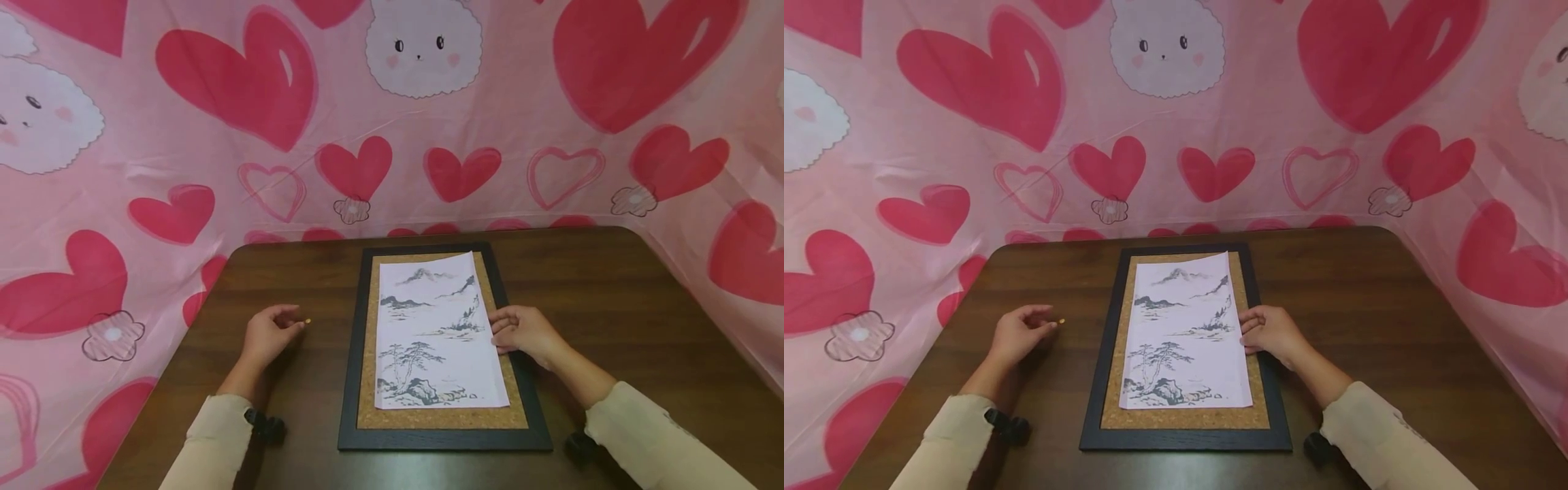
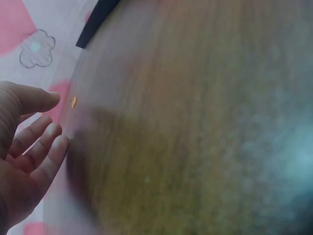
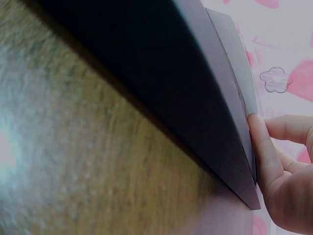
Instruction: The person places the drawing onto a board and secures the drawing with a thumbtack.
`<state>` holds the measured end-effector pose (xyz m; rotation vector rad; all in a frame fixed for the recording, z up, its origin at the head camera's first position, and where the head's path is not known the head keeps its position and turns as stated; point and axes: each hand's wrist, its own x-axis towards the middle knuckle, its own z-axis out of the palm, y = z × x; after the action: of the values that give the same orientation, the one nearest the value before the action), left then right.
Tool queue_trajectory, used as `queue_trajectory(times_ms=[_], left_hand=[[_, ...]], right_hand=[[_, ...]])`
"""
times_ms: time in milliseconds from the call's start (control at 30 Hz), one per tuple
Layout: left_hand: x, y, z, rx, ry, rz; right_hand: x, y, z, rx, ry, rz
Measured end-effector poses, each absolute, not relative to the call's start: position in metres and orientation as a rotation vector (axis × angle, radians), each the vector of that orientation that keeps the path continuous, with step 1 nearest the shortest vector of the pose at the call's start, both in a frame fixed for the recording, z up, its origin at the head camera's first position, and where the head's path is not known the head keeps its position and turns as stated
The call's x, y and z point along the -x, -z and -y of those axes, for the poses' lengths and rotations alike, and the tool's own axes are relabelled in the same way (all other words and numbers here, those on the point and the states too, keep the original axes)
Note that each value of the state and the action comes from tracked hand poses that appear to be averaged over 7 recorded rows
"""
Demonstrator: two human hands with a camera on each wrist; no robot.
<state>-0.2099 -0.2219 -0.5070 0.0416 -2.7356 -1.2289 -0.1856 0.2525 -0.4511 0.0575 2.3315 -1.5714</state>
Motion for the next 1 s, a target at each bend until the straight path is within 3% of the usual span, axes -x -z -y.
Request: queue_trajectory(times_ms=[467,1000], left_hand=[[0.225,0.518,0.225,0.317,0.964,2.771],[0.227,0.52,0.218,0.264,1.006,2.802]], right_hand=[[0.185,0.454,-0.253,-0.057,1.562,-2.337],[0.184,0.455,-0.255,-0.033,1.565,-2.348]])
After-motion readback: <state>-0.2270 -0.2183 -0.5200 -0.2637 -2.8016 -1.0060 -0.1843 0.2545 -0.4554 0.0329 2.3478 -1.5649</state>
